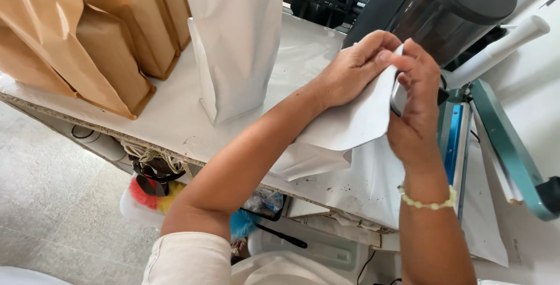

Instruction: Sealing coffee bags using a manual heat sealer

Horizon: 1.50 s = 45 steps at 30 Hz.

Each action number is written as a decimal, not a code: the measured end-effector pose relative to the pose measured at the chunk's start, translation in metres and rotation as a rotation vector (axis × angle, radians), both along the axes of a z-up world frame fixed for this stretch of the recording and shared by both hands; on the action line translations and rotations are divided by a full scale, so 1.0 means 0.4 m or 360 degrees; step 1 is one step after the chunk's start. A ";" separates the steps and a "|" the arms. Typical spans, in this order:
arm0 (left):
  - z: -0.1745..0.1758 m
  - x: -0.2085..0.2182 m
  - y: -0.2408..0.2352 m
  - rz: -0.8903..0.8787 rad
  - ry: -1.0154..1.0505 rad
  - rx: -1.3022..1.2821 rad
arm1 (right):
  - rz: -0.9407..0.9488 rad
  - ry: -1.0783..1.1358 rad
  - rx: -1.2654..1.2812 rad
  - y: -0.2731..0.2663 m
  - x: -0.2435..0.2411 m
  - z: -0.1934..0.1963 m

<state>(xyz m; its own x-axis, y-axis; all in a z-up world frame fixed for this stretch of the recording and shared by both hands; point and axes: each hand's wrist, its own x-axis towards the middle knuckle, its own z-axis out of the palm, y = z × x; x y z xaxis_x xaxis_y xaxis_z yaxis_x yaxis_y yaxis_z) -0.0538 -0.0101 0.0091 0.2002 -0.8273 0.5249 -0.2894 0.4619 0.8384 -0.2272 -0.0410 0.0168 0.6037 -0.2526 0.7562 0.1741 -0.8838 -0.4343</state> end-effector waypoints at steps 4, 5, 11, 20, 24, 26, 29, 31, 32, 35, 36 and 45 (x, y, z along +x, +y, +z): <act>-0.027 0.005 0.037 0.0266 -0.0475 -0.0057 | 0.0372 -0.0179 0.0859 -0.086 0.017 -0.102; -0.032 -0.002 0.050 0.0272 -0.0471 -0.0048 | 0.0377 -0.0173 0.0868 -0.094 0.022 -0.118; -0.036 0.002 0.126 0.0716 -0.0530 -0.0132 | 0.0610 -0.0130 0.1175 -0.124 0.094 -0.160; -0.103 0.280 0.255 0.2089 -0.0786 -0.0733 | 0.0488 -0.0102 0.1211 -0.126 0.113 -0.156; -0.095 0.383 0.260 0.1632 -0.0116 -0.0501 | 0.0029 -0.0213 0.1013 -0.085 0.137 -0.155; -0.072 0.402 0.270 0.1619 -0.0110 -0.0360 | -0.0101 -0.0343 0.0984 -0.091 0.156 -0.173; -0.080 0.439 0.296 0.1580 -0.0031 -0.0413 | -0.0308 -0.0558 0.0894 -0.114 0.178 -0.189; -0.111 0.480 0.329 0.1486 0.0173 -0.0544 | -0.0398 -0.0699 0.0848 -0.118 0.199 -0.192; -0.111 0.484 0.355 0.1476 0.0171 -0.0531 | -0.0413 -0.0699 0.0858 -0.126 0.220 -0.189; -0.126 0.495 0.430 0.1458 0.0201 -0.0471 | -0.0393 -0.0801 0.0831 -0.158 0.286 -0.199; -0.133 0.502 0.452 0.1506 0.0159 -0.0494 | -0.0414 -0.0844 0.0814 -0.175 0.317 -0.203; -0.185 0.502 0.579 0.1844 -0.0330 -0.0460 | -0.0409 -0.1236 0.0825 -0.320 0.796 -0.217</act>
<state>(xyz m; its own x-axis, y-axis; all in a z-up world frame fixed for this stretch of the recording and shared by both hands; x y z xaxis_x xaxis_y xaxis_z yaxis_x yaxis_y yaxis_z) 0.1468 0.2214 -0.0650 0.6345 -0.0601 0.7705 -0.7719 0.0022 0.6358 0.0912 -0.1692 -0.0701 -0.1372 -0.7218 0.6784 0.4052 -0.6658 -0.6265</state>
